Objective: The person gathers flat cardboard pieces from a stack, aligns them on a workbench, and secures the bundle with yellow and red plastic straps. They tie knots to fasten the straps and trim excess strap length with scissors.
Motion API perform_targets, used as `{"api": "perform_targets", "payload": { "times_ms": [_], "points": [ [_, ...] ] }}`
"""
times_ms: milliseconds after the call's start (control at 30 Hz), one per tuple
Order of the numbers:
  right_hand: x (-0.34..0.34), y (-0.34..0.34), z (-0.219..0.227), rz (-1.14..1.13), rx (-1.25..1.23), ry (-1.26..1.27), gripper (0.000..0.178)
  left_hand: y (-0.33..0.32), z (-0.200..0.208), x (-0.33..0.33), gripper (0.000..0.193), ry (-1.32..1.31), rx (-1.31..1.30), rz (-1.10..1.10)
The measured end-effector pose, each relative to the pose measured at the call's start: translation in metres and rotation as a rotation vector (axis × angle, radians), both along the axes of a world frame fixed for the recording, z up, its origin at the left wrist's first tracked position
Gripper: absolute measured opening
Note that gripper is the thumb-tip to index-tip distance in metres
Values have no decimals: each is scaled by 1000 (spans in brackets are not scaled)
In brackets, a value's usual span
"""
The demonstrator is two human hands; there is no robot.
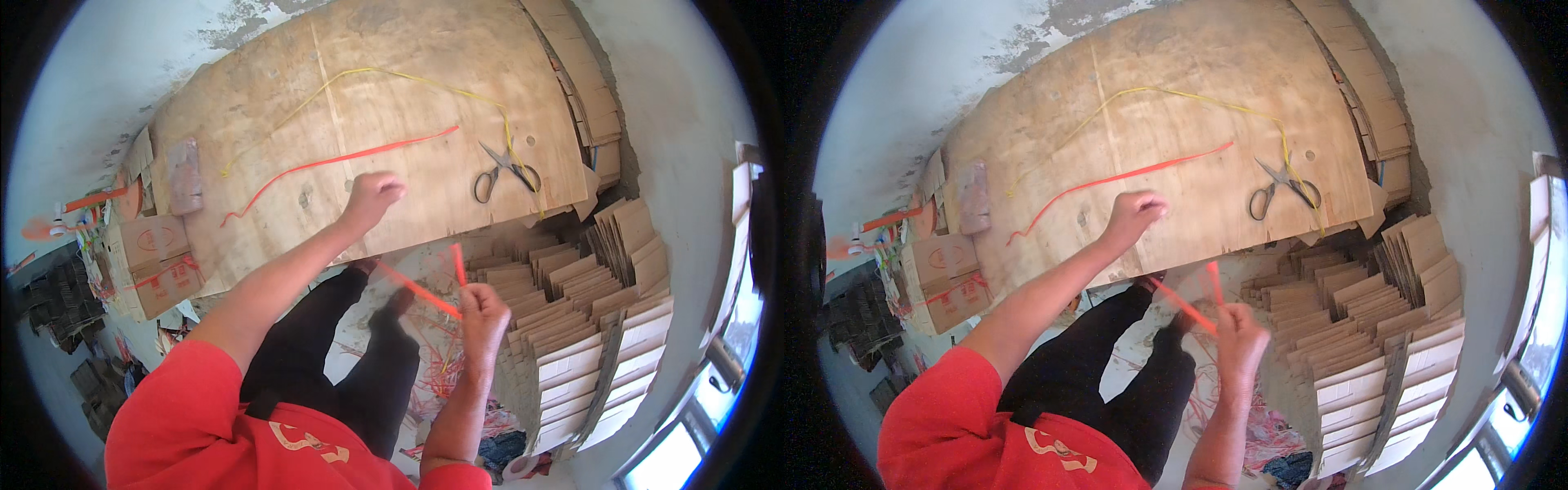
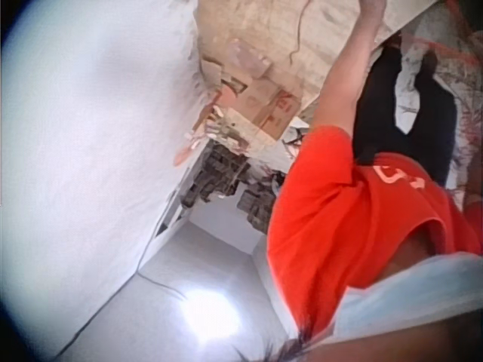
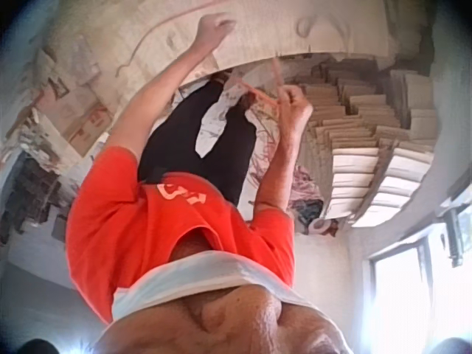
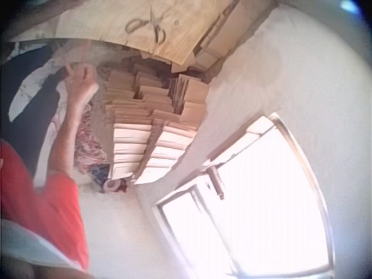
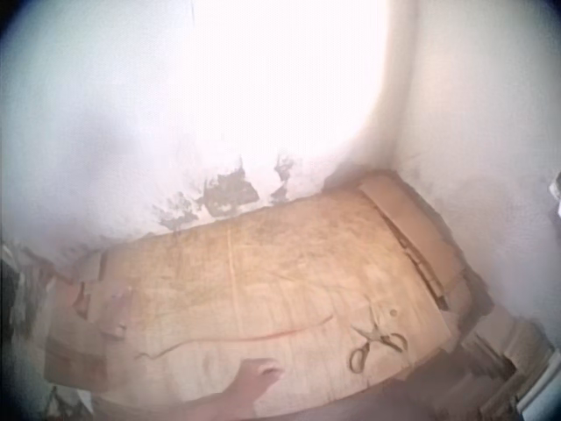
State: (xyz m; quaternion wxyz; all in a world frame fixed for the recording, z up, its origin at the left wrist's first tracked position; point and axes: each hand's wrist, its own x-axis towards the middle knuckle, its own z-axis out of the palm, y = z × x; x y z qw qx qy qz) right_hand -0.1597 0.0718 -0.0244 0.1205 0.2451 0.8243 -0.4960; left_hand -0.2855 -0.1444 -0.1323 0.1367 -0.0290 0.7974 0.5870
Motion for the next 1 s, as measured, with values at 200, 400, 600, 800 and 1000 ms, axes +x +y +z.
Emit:
{"api": "perform_targets", "payload": {
  "times_ms": [200, 400, 600, 800, 1000],
  "points": [
    [-72, 11, -36, -400, -428, -129, 7, 63, -90, -84, 14, 462, -424, -75],
    [-125, 18, -98, -368, -523, -196, 6, 86, -155, -118, 17, 503, -717, 11],
    [-165, 25, -118, -347, -558, -270, 8, 72, -144, -128, 3, 211, -432, -14],
    [-201, 16, -92, -278, -591, -263, 7, 56, -7, -109, 9, -311, 345, 156],
    [-216, -29, -61, -113, -732, -265, 9, 12, 34, -94, 18, -475, 540, 266]
  ]
}}
